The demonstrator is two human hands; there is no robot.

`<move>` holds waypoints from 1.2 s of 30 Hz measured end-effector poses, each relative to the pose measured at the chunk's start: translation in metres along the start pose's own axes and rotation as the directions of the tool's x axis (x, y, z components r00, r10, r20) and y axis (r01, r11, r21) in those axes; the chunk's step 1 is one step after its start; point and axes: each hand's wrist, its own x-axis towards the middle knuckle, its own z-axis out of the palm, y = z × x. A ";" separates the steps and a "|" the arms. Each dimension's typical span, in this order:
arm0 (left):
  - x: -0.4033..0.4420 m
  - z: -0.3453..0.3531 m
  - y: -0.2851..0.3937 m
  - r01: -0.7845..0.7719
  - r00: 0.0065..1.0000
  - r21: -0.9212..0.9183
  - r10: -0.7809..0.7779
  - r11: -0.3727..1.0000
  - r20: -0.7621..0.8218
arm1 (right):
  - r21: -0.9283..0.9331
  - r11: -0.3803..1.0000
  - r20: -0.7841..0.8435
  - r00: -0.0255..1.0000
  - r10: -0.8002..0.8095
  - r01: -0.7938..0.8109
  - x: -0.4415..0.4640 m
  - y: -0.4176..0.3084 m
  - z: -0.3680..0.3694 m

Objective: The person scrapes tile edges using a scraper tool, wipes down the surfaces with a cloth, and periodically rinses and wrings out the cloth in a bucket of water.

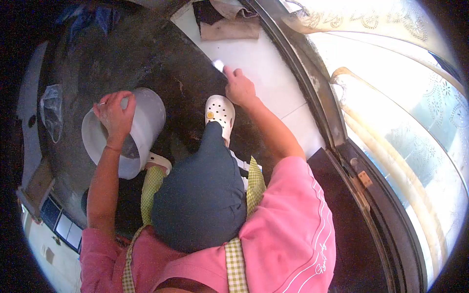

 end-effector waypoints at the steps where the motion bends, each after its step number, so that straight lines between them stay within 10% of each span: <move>1: 0.000 0.000 0.000 -0.002 1.000 -0.006 0.002 1.000 0.000 | 0.091 0.993 -0.066 0.995 0.075 -0.069 -0.005 0.008 -0.005; 7: -0.001 0.009 -0.006 -0.029 0.998 -0.001 0.029 1.000 -0.055 | -0.037 0.874 -0.038 0.875 0.483 -0.484 -0.079 0.098 -0.065; 36: 0.002 0.005 -0.003 -0.010 1.000 -0.001 0.010 1.000 -0.002 | -0.279 0.908 0.092 0.932 0.350 -0.313 -0.002 0.101 -0.103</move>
